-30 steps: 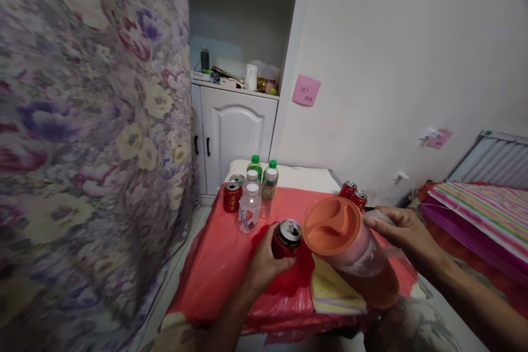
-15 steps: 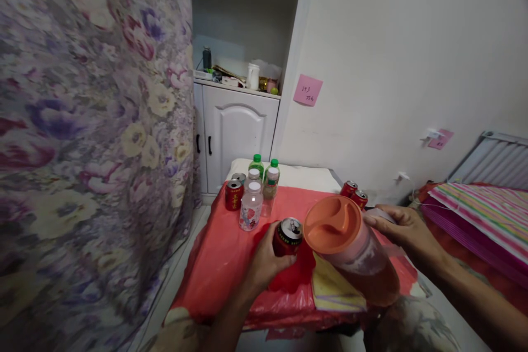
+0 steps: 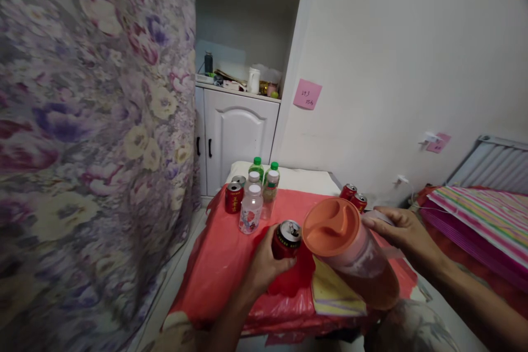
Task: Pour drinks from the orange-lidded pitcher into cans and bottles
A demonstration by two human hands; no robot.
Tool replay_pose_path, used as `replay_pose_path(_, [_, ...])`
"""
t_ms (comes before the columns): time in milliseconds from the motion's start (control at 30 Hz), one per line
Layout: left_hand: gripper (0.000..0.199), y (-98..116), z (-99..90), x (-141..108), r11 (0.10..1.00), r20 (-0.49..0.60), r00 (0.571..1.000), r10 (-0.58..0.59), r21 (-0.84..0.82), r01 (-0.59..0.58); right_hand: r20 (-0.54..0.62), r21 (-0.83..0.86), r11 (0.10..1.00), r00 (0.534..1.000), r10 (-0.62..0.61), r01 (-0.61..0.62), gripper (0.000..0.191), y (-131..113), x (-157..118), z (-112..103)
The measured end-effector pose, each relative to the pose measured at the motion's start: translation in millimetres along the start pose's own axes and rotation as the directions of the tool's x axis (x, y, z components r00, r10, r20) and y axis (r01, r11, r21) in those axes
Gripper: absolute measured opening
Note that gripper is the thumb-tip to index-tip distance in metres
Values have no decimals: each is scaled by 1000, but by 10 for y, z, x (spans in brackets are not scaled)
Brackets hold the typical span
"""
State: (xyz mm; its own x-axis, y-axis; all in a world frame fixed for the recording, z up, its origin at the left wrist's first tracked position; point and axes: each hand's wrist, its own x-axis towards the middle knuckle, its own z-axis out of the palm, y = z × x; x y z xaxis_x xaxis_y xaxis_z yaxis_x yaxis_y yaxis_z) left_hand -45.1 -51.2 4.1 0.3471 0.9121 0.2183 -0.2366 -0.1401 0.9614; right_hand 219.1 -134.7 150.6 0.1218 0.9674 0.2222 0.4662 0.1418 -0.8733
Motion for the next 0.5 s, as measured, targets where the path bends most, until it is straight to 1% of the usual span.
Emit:
replay_pose_path(233, [72, 29, 0, 1, 1000, 2, 1000, 15, -8, -15, -6, 21, 1000, 1000, 2, -2, 54, -4, -8, -1])
replay_pose_path(367, [72, 1, -12, 3, 1000, 8, 1000, 20, -17, -20, 1, 47, 999, 1000, 4, -5, 50, -7, -9, 2])
replay_pose_path(500, [75, -30, -23, 13, 999, 7, 1000, 24, -25, -24, 2, 28, 1000, 1000, 1, -1, 47, -5, -3, 0])
